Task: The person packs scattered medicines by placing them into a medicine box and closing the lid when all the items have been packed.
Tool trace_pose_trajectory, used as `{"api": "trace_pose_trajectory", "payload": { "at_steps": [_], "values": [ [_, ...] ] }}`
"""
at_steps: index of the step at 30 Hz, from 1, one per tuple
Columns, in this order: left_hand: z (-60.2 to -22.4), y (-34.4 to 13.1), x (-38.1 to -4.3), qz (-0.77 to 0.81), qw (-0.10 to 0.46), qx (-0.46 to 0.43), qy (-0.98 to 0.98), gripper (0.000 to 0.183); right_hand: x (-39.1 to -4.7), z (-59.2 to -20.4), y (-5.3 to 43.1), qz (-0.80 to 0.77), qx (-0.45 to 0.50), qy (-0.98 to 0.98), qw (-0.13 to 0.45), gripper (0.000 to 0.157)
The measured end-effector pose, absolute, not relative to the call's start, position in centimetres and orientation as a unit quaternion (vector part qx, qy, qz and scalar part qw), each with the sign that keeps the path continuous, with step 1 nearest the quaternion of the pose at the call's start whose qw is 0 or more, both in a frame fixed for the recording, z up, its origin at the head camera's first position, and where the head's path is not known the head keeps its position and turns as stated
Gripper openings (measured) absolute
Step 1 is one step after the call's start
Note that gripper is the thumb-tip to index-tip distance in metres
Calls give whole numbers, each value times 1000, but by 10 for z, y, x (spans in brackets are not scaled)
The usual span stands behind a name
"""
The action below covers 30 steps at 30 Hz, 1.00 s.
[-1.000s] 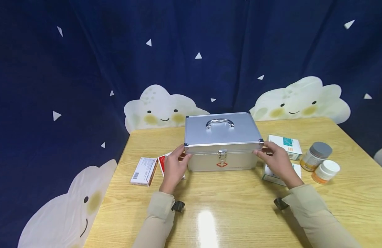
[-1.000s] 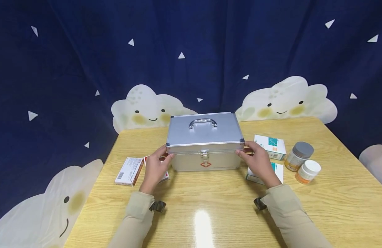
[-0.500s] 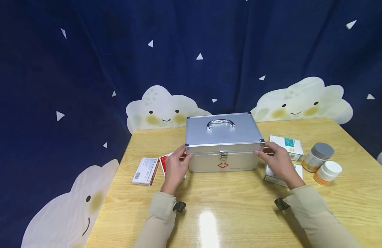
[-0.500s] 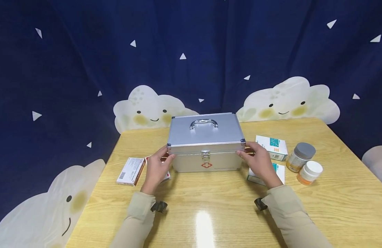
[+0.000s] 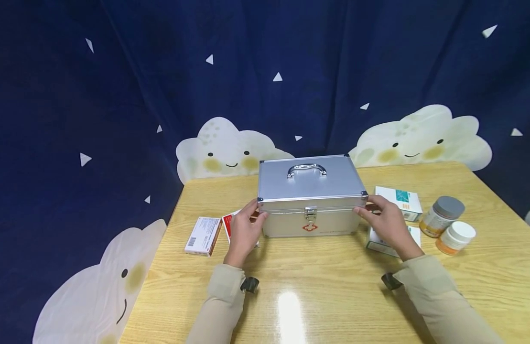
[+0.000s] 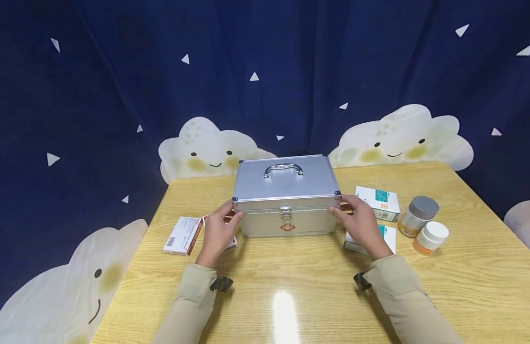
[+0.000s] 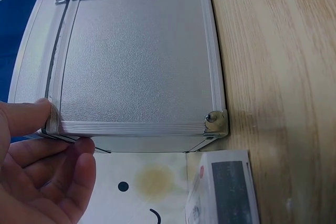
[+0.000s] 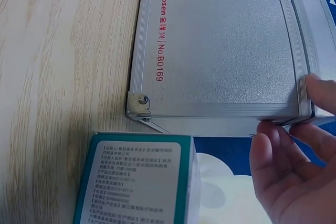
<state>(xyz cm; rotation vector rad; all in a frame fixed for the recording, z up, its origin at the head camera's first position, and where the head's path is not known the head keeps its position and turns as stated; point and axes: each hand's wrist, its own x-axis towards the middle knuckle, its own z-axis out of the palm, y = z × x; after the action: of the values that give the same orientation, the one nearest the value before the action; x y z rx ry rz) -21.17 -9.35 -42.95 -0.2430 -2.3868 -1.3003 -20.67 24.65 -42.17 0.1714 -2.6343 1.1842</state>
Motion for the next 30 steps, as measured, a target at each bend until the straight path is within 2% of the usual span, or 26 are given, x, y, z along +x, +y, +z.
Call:
{"api": "trace_pose_trajectory", "payload": {
  "at_steps": [9, 19, 30],
  "values": [
    [-429, -92, -212, -458, 199, -77, -863, 36, -207, -423, 246, 382, 76, -908, 157, 22],
    [-423, -95, -211, -444, 212, -84, -867, 36, -204, -415, 246, 389, 64, -907, 149, 35],
    [-416, -94, -211, -416, 233, -82, -875, 41, -207, -411, 245, 387, 57, -905, 169, 41]
  ]
}}
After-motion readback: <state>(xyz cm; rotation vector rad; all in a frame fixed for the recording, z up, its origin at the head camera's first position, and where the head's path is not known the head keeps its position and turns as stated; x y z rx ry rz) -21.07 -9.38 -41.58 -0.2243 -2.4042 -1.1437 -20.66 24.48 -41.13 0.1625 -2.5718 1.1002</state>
